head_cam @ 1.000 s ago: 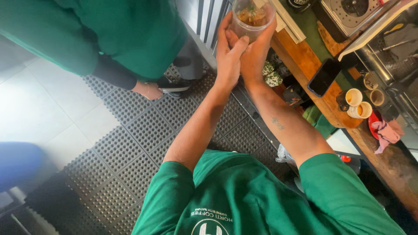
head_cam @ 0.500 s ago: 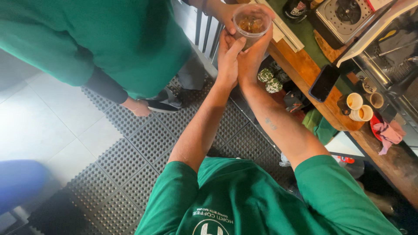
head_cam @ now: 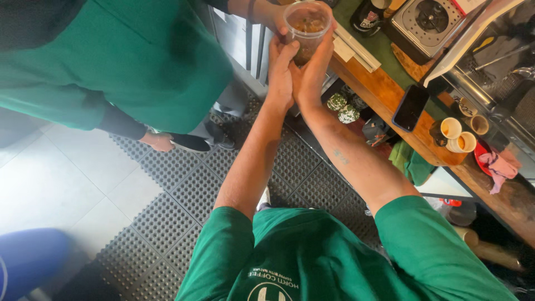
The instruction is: The person prepares a coffee drink by pouring espresso into cups, cleaning the portafilter, and adding syrup to a cup with ice. They use a digital scale to measure the drink and wipe the counter with a cloth.
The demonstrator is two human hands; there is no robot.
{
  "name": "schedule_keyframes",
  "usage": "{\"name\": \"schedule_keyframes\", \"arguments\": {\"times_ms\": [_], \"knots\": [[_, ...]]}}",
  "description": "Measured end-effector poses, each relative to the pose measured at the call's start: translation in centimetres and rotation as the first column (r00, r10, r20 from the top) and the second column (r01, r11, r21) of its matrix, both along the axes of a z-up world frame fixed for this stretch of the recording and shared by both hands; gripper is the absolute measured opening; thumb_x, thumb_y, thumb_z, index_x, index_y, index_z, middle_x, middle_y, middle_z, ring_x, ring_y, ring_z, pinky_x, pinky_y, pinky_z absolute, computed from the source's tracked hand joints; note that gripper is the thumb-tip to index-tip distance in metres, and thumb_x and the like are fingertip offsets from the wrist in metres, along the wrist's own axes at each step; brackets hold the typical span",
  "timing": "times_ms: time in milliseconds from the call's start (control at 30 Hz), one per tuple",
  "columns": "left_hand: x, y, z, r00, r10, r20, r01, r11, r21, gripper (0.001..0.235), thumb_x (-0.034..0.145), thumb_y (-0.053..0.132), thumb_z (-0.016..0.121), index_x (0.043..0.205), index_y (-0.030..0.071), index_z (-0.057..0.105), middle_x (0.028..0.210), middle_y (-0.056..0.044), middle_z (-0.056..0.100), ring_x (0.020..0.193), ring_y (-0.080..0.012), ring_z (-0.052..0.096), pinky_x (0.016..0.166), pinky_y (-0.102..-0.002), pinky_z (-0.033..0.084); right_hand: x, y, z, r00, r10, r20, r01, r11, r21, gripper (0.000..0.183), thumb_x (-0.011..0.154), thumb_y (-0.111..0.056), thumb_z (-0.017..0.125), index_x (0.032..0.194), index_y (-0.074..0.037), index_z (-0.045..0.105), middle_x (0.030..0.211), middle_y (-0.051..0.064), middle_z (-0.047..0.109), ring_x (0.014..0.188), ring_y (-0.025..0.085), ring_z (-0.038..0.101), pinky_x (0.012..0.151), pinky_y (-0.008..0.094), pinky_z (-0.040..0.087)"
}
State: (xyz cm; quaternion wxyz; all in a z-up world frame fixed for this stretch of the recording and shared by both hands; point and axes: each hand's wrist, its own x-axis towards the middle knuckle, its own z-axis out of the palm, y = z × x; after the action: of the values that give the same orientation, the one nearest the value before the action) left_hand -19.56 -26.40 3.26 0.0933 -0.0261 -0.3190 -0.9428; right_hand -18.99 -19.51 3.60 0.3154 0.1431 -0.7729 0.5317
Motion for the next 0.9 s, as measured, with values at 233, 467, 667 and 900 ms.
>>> {"name": "schedule_keyframes", "arguments": {"times_ms": [233,467,667,900], "knots": [[-3.9,-2.1,0.0,0.999,-0.045,0.028,0.042,0.994,0.098,0.064,0.096,0.03,0.061,0.151,0.006,0.038,0.142,-0.016,0.05,0.132,-0.0321,0.048,0.11,-0.05,0.037,2.4,0.4,2.2,0.996,-0.081,-0.04,0.085,0.992,0.096,0.1,0.09,-0.012,0.084,0.164,-0.005,0.018,0.148,0.019,0.047,0.139,0.033,0.049,0.114,0.043,0.045],[2.5,-3.9,-10.4,0.983,0.044,0.179,-0.023,0.993,-0.115,0.043,0.1,0.031,0.064,0.135,0.011,0.05,0.133,-0.008,0.054,0.125,-0.0269,0.055,0.109,-0.045,0.044,19.5,11.2,-5.8,0.975,0.12,0.186,-0.146,0.98,0.136,0.042,0.091,-0.006,0.078,0.129,-0.005,0.061,0.125,0.016,0.062,0.114,0.03,0.066,0.099,0.038,0.055],[17.6,2.1,-20.0,0.86,-0.124,0.494,0.465,0.587,-0.663,0.022,0.096,0.013,0.066,0.116,0.004,0.07,0.1,-0.003,0.069,0.091,-0.0111,0.061,0.083,-0.027,0.049,28.0,28.7,-13.6,0.806,-0.532,0.259,0.539,0.841,0.05,0.038,0.094,-0.004,0.076,0.125,-0.001,0.055,0.118,0.011,0.059,0.1,0.019,0.059,0.09,0.034,0.051],[17.5,19.5,-16.1,0.778,-0.525,0.345,0.513,0.214,-0.831,0.025,0.094,0.014,0.07,0.117,0.006,0.072,0.095,-0.005,0.076,0.084,-0.0128,0.07,0.076,-0.029,0.056,24.3,45.0,-13.7,0.682,-0.701,0.208,0.687,0.712,0.146,0.062,0.094,0.004,0.078,0.148,-0.004,0.049,0.141,0.012,0.055,0.123,0.024,0.062,0.102,0.034,0.057]]}}
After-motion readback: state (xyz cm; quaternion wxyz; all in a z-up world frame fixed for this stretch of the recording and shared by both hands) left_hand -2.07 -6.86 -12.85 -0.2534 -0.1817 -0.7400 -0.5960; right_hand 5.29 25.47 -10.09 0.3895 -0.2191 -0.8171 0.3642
